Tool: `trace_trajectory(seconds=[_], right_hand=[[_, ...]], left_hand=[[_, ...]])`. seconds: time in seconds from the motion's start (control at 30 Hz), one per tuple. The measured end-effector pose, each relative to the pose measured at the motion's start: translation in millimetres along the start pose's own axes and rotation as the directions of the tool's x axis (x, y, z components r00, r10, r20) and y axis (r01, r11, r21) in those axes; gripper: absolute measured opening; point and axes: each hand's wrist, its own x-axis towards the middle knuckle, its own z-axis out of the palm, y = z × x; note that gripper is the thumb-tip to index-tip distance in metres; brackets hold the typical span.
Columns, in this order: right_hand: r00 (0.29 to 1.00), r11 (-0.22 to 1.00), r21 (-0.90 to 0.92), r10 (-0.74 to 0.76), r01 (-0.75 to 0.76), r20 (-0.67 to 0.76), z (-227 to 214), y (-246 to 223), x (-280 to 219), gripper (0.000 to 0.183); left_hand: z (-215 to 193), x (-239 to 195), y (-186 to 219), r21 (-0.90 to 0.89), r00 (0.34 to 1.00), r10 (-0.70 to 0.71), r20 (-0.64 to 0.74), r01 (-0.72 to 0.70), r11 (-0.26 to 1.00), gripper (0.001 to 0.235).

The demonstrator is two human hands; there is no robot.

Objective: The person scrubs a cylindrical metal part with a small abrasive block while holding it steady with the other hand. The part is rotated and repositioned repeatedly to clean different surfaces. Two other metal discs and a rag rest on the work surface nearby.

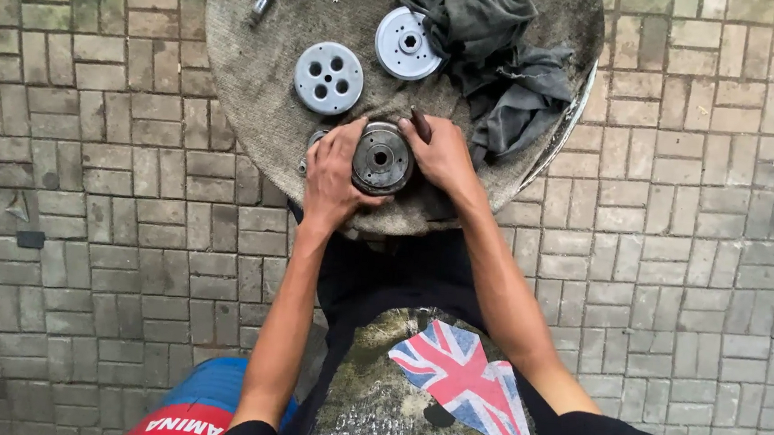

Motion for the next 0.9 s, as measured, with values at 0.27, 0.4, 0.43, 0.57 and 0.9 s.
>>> trace_trajectory(seconds=[0.27,0.4,0.43,0.57,0.9], right_hand=[[0.999,1.000,0.022,-0.012,0.013,-0.032,7.4,-9.0,9.0,0.042],[0.999,0.999,0.037,0.019,-0.018,-0.029,11.8,6.9,-0.1,0.043],[1.000,0.999,0.033,0.010,-0.010,-0.028,9.1,3.8,7.4,0.043],[0.999,0.999,0.013,0.036,-0.036,0.002,15.9,3.3,23.8,0.042],[0.998,0.989,0.133,0.067,-0.066,-0.002,24.9,27.5,27.7,0.042]], left_hand=[[-10.3,-0.3,8.5,-0.053,1.000,-0.012,0.008,0.013,0.999,0.130],[-2.4,-1.6,-3.6,-0.049,1.000,-0.012,0.021,0.013,0.999,0.135],[-0.9,4.2,-4.2,-0.049,1.000,-0.014,0.012,0.014,0.999,0.135],[-0.9,1.8,-7.4,0.010,1.000,-0.005,-0.007,0.005,1.000,0.132],[-5.2,3.8,-0.6,0.061,0.999,0.008,0.031,-0.010,0.998,0.135]])
